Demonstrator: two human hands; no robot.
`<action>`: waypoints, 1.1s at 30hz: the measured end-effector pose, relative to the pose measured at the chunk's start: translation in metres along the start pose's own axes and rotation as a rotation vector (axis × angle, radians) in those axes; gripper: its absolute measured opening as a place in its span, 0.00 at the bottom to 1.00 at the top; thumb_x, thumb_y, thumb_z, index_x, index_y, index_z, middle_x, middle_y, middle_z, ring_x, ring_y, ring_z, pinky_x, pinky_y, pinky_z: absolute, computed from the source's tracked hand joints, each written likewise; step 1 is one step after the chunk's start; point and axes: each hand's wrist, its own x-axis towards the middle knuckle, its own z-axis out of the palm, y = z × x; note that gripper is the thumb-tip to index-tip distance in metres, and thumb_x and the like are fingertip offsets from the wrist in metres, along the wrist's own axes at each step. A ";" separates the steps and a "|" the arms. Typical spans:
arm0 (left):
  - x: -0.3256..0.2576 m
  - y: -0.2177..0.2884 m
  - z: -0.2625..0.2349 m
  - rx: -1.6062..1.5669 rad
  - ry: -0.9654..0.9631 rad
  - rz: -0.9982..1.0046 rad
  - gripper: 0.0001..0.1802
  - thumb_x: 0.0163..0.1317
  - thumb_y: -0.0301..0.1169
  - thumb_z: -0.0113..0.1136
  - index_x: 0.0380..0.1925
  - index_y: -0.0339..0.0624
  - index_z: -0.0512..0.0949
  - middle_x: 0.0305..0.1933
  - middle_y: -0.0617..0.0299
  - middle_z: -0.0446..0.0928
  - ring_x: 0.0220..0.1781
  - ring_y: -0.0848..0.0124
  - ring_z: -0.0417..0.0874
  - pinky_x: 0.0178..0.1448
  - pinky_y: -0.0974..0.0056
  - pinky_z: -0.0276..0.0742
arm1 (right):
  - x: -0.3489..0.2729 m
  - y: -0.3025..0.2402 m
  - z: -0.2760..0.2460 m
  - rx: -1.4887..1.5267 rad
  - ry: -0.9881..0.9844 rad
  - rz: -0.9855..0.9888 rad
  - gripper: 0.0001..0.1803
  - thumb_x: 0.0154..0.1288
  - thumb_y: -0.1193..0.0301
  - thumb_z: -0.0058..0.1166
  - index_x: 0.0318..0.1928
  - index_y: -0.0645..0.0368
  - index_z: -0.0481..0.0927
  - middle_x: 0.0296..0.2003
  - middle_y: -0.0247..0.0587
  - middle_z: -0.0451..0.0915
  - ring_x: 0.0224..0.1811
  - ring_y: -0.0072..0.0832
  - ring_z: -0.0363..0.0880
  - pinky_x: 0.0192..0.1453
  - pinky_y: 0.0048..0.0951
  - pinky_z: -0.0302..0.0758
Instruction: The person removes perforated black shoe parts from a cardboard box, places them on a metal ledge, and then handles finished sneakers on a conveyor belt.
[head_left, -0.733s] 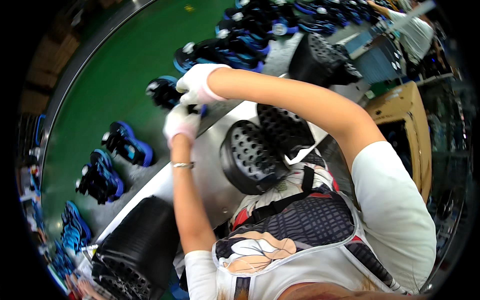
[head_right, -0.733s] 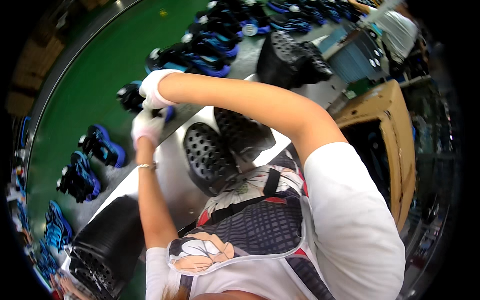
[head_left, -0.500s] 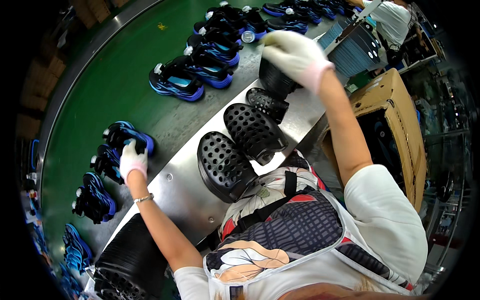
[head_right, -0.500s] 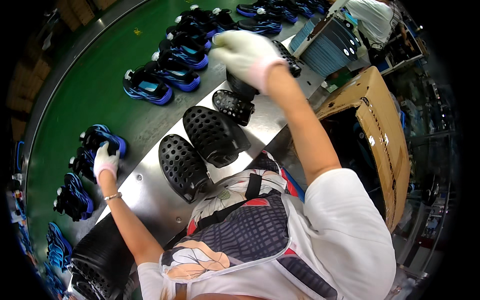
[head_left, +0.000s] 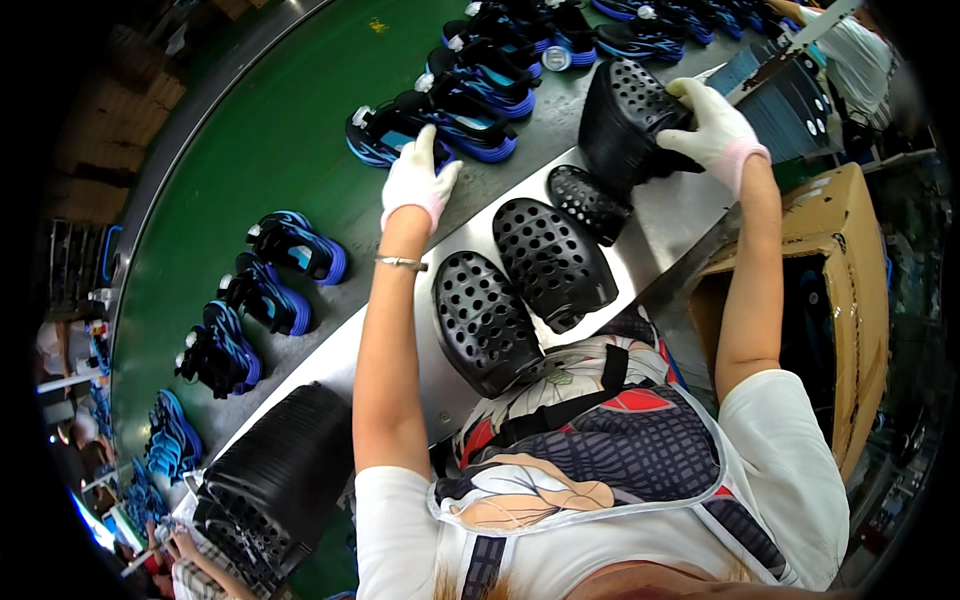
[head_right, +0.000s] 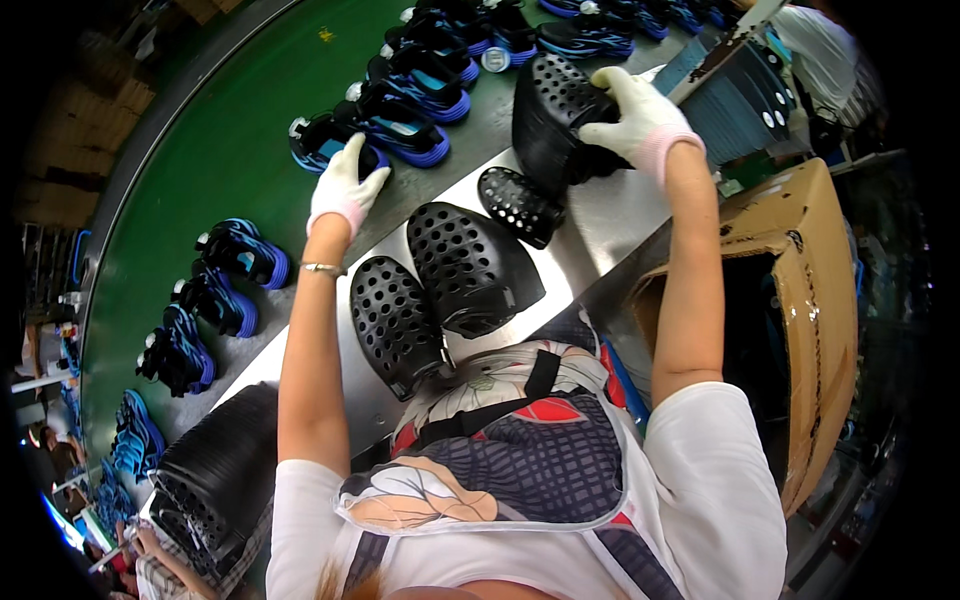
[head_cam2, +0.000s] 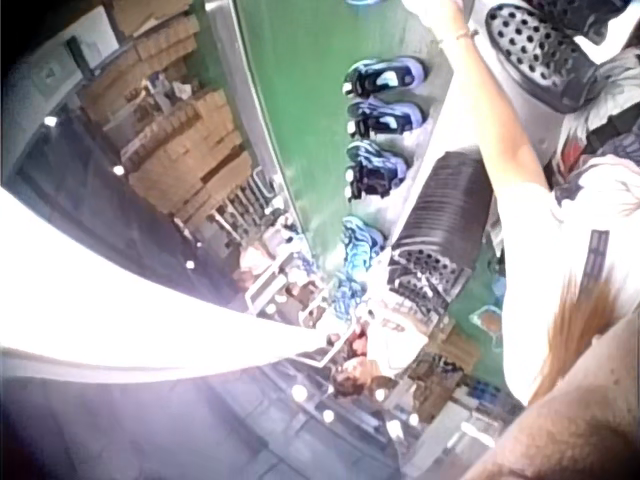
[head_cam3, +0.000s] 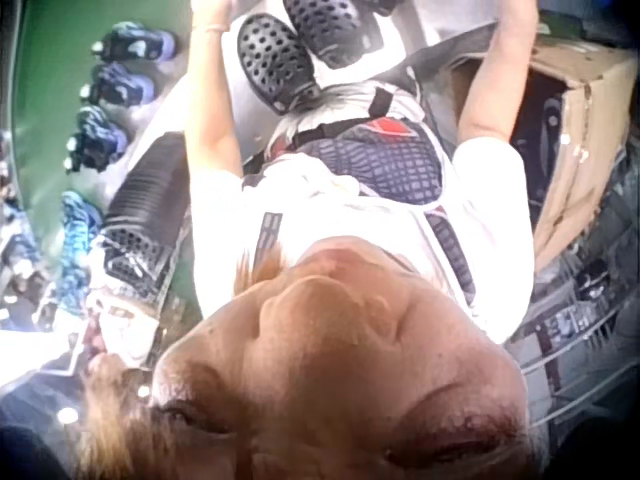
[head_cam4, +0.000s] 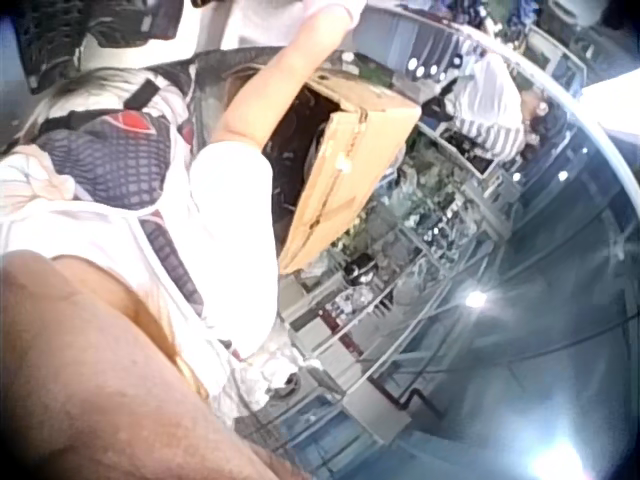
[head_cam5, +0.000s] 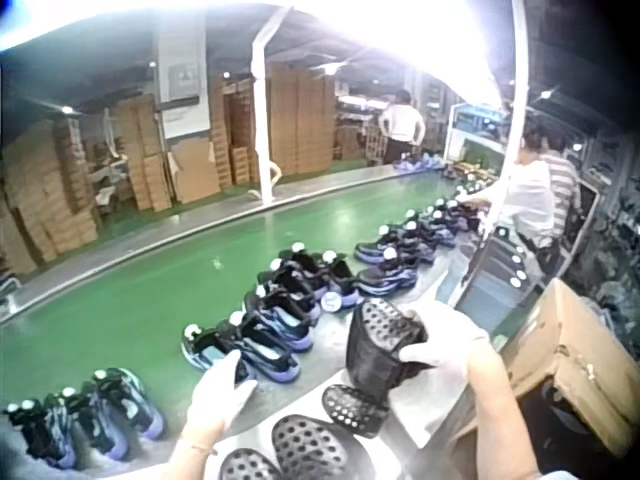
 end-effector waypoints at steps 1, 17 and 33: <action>0.004 -0.001 0.003 -0.037 0.002 -0.089 0.30 0.60 0.40 0.62 0.61 0.44 0.69 0.56 0.44 0.75 0.56 0.47 0.78 0.59 0.53 0.74 | -0.001 -0.002 -0.002 -0.004 0.008 0.013 0.33 0.49 0.62 0.66 0.55 0.62 0.73 0.49 0.56 0.78 0.56 0.46 0.77 0.62 0.35 0.71; -0.022 -0.041 -0.069 -0.475 0.033 -0.115 0.18 0.61 0.36 0.60 0.48 0.38 0.82 0.42 0.56 0.84 0.44 0.72 0.84 0.51 0.68 0.78 | -0.021 -0.005 -0.023 0.235 0.044 0.156 0.30 0.53 0.56 0.67 0.51 0.63 0.75 0.43 0.39 0.79 0.42 0.26 0.77 0.51 0.27 0.74; -0.090 -0.009 -0.076 -1.974 0.045 -0.092 0.34 0.71 0.55 0.45 0.59 0.35 0.69 0.48 0.48 0.78 0.50 0.56 0.79 0.60 0.53 0.76 | -0.007 -0.214 0.062 0.455 -0.484 -0.492 0.30 0.54 0.55 0.63 0.50 0.66 0.78 0.38 0.51 0.82 0.38 0.36 0.83 0.46 0.31 0.79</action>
